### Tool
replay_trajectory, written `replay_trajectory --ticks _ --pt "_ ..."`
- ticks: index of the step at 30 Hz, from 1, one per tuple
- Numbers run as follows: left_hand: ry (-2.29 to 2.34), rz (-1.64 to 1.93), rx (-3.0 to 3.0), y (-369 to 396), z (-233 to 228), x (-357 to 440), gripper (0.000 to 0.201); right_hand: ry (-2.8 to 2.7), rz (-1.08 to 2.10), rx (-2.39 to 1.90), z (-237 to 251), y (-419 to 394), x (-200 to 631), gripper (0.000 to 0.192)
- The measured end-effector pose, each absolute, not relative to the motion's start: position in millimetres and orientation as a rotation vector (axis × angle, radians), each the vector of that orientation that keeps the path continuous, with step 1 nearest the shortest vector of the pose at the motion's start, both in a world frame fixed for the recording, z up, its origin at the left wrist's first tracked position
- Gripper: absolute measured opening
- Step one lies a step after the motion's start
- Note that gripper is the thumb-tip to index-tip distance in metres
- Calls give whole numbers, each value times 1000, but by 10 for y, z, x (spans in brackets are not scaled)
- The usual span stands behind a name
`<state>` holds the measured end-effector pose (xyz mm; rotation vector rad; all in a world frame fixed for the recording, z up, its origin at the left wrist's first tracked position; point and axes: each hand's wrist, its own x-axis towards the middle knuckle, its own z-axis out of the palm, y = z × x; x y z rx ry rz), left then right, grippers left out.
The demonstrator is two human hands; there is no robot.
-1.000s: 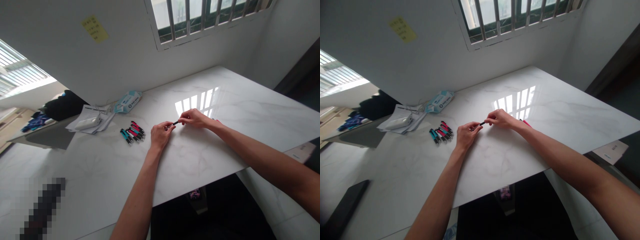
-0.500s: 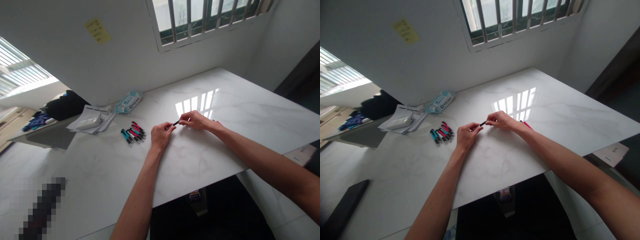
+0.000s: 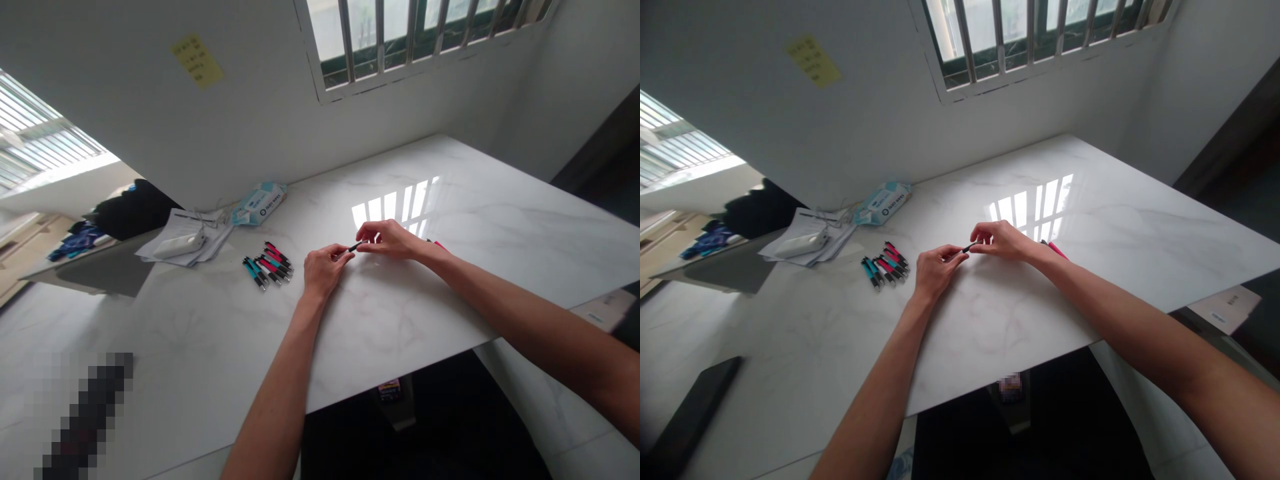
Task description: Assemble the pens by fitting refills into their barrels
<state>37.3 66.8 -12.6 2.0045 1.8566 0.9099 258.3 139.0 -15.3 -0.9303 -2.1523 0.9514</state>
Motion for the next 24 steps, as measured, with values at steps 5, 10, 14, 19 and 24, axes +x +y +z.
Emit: replay_trajectory --ticks 5,10,14,19,24 --pt "1834 926 2004 671 -137 372 17 -2171 990 -992 -148 1392 2588 31" --pt "1832 924 2035 681 -162 366 18 -2205 995 -1083 -70 1351 2573 39" --pt "1777 988 2008 681 -176 369 17 -2201 992 -1074 -68 1353 2568 40" --pt "1567 1244 1826 690 -135 385 29 -2149 1007 -1033 -115 1370 2548 46" --pt "1502 1465 1582 728 -83 375 37 -2130 1071 -1009 -152 1367 2517 46"
